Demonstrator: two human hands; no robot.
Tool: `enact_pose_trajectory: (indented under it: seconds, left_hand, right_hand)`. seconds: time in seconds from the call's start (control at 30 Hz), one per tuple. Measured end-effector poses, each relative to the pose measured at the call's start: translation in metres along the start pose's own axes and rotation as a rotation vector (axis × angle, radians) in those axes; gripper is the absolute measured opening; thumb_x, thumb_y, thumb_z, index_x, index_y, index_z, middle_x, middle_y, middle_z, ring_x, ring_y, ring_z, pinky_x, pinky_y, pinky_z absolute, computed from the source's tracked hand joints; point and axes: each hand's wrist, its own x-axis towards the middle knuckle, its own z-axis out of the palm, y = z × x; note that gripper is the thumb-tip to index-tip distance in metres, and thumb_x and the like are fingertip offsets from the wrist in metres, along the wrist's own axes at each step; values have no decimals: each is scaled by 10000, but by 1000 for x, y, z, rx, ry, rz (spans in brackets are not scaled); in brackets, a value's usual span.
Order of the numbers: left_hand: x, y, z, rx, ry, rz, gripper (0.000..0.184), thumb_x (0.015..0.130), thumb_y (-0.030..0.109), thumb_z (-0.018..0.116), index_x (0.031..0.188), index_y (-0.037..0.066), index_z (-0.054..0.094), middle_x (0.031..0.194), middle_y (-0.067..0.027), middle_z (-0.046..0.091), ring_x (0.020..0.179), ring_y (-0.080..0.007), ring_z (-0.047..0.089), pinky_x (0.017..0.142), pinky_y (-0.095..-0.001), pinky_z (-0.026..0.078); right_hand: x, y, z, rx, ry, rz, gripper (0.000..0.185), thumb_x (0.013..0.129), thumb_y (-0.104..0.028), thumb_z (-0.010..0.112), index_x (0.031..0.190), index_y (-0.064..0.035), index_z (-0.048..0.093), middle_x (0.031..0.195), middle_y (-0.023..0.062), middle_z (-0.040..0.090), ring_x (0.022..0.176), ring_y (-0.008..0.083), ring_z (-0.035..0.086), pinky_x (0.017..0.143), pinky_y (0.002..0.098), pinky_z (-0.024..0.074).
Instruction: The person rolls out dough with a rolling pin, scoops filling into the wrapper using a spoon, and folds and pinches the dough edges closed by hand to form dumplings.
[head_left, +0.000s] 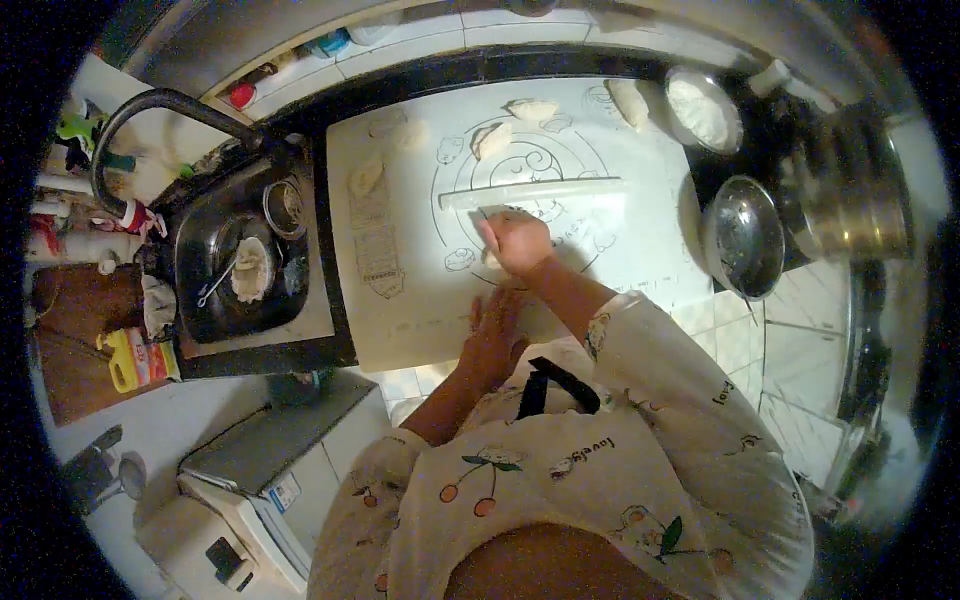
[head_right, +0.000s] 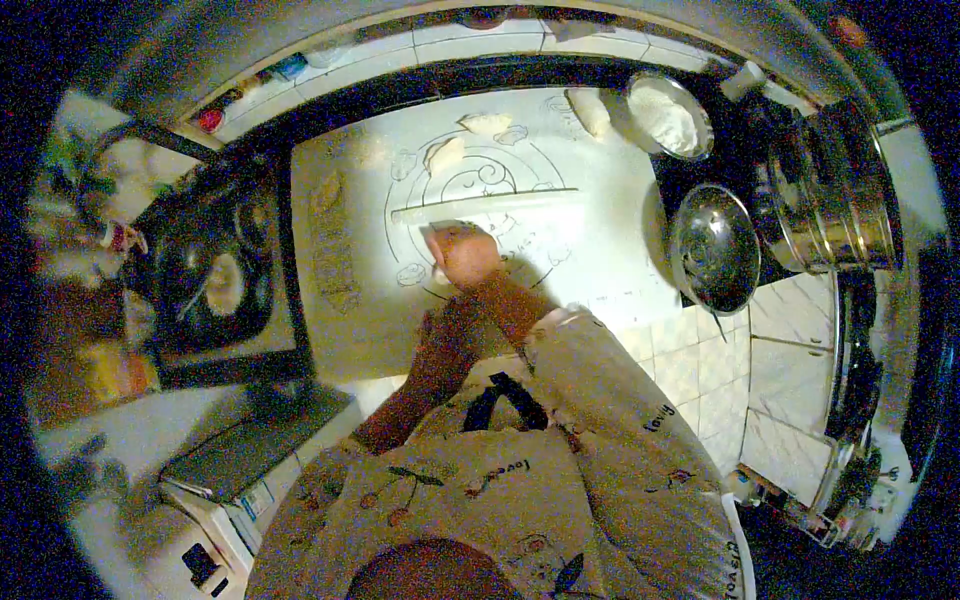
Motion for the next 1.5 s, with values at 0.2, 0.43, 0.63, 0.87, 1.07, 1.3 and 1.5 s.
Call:
enact_pose_trajectory:
  seconds: [0.2, 0.43, 0.63, 0.87, 1.07, 1.3, 1.5]
  left_hand:
    - [8, -5, -24, -26, 280, 92, 445, 792, 87, 546, 1229, 49, 467, 1334, -184, 383, 1193, -381, 406, 1003, -461, 344]
    - [67, -28, -30, -214, 111, -140, 253, 827, 98, 511, 1074, 57, 550, 1041, -157, 565, 967, -351, 539, 831, -422, 444]
    - [50, -6, -11, -461, 314, -225, 224, 815, 154, 591, 988, 14, 565, 834, -166, 582, 730, -329, 551, 668, -391, 447]
    - [61, 0, -12, -534, 236, -287, 161, 798, 139, 604, 882, 5, 573, 738, -181, 590, 686, -342, 570, 634, -419, 450]
    - [79, 1, 1, -579, 156, -398, 165, 815, 153, 551, 848, -8, 570, 784, -222, 600, 734, -417, 565, 641, -470, 442]
    - [66, -17, 17, -369, 198, -330, 239, 853, 205, 548, 819, -27, 595, 712, -195, 615, 664, -350, 603, 598, -423, 465]
    - [53, 8, -27, -852, 53, -630, 302, 859, 261, 600, 846, -38, 640, 636, -94, 646, 541, -137, 613, 549, -273, 489]
  right_hand:
    - [-48, 14, -10, 744, 98, 388, 199, 884, -195, 495, 855, -54, 633, 831, 143, 630, 793, 331, 600, 739, 417, 485]
    - [-68, 27, -53, 369, -12, 325, 218, 881, -201, 520, 899, -19, 639, 858, 163, 631, 800, 292, 604, 745, 340, 482]
    - [-52, 39, -42, 908, -118, 913, 473, 877, -453, 520, 683, -44, 656, 516, 90, 564, 481, 246, 562, 500, 353, 451]
    - [-16, 19, -50, 465, -415, 981, 590, 832, -593, 470, 705, -49, 660, 664, 179, 629, 671, 329, 624, 647, 405, 491]
    - [-43, -5, -32, 23, 45, 430, 401, 888, -393, 459, 770, -72, 667, 766, 182, 640, 702, 348, 619, 656, 444, 498]
    - [-3, 33, 10, -94, 195, 120, 183, 842, -198, 539, 687, -101, 548, 631, 100, 524, 536, 288, 524, 486, 409, 435]
    - [13, 17, -13, 5, -88, 435, 416, 896, -394, 452, 728, -67, 648, 708, 154, 618, 630, 348, 589, 550, 441, 466]
